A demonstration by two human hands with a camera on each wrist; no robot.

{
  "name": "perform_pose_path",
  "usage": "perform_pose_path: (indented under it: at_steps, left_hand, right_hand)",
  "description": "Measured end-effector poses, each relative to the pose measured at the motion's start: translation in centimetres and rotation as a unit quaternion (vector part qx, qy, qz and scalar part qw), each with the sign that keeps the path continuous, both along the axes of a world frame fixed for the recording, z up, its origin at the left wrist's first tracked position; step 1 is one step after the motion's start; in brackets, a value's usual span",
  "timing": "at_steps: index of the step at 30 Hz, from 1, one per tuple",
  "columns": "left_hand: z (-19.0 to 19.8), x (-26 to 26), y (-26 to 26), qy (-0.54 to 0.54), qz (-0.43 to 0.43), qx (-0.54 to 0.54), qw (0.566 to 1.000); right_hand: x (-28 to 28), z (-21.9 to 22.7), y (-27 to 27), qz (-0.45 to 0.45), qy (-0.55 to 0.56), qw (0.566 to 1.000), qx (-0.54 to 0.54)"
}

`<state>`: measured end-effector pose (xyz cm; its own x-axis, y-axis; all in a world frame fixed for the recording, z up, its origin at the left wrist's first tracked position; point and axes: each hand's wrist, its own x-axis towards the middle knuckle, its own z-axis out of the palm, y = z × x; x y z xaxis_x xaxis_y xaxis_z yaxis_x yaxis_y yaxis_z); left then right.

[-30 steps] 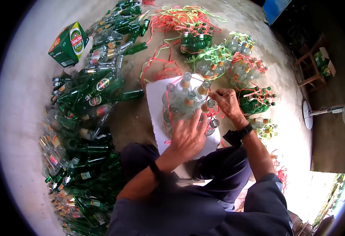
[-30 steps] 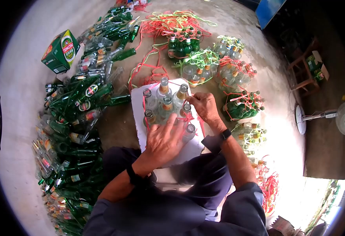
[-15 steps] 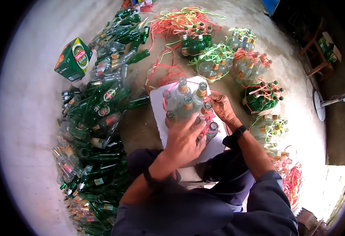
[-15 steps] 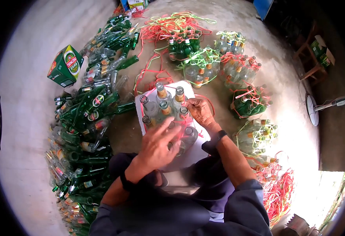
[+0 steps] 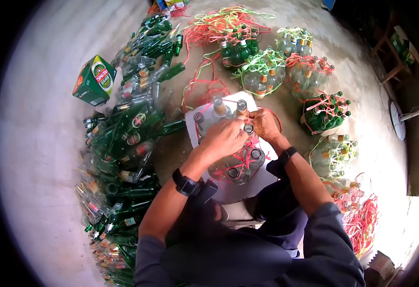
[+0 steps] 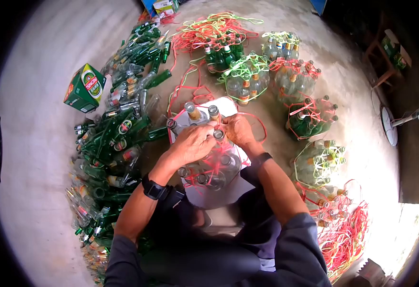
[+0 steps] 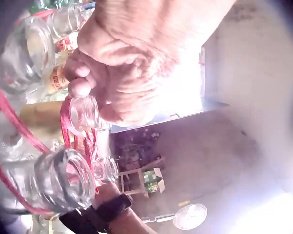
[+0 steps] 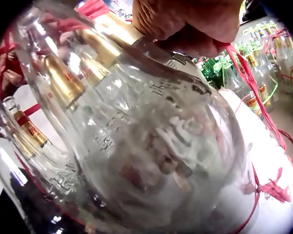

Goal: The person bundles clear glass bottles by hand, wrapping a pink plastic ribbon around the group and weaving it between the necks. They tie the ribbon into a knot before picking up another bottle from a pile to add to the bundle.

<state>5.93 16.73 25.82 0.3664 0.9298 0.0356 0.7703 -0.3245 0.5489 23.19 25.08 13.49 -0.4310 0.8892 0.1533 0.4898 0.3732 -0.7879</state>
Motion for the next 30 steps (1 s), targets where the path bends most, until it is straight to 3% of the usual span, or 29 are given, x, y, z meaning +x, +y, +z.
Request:
perform_pose_path:
  at_steps: [3, 6, 8, 11, 13, 14, 17, 21, 26, 30]
  left_hand:
    - [0.6, 0.1, -0.5, -0.050, 0.004, 0.030, 0.998]
    - [1.1, 0.1, -0.6, -0.046, 0.032, -0.044, 0.997]
    - [-0.4, -0.3, -0.6, -0.075, 0.003, 0.053, 0.996]
    - [0.0, 0.1, -1.1, -0.095, 0.026, 0.080, 0.992]
    - [0.8, 0.7, -1.7, -0.067, 0.044, 0.089, 0.993]
    - [1.2, 0.9, -2.0, -0.077, 0.065, 0.080, 0.992]
    - [2.4, 1.0, -2.3, -0.071, 0.111, 0.055, 0.990]
    - [2.3, 0.3, -2.1, -0.076, 0.161, 0.041, 0.983]
    - [3.0, -0.8, -2.1, -0.046, 0.164, 0.088, 0.981]
    - [1.9, -2.5, -1.1, -0.071, 0.188, 0.083, 0.976]
  right_hand:
    - [0.0, 0.1, 0.0, 0.011, 0.016, 1.000, -0.008]
    - [0.0, 0.5, -0.1, 0.019, 0.047, 0.998, -0.046]
    - [-0.1, 1.1, -0.4, 0.020, 0.061, 0.995, -0.076]
    - [-0.1, 1.7, -0.7, 0.035, 0.087, 0.987, -0.132]
    - [-0.3, 1.5, -0.9, 0.036, 0.166, 0.968, -0.184]
    - [-0.6, 1.3, -1.2, 0.020, 0.226, 0.962, -0.154]
    - [0.0, 2.0, -1.1, 0.017, 0.177, 0.970, -0.165]
    - [-0.2, 2.2, -1.2, 0.013, 0.194, 0.964, -0.181]
    - [0.2, 5.5, -2.4, 0.053, 0.211, 0.954, -0.208]
    - [0.3, 5.4, -2.3, 0.051, 0.183, 0.959, -0.212]
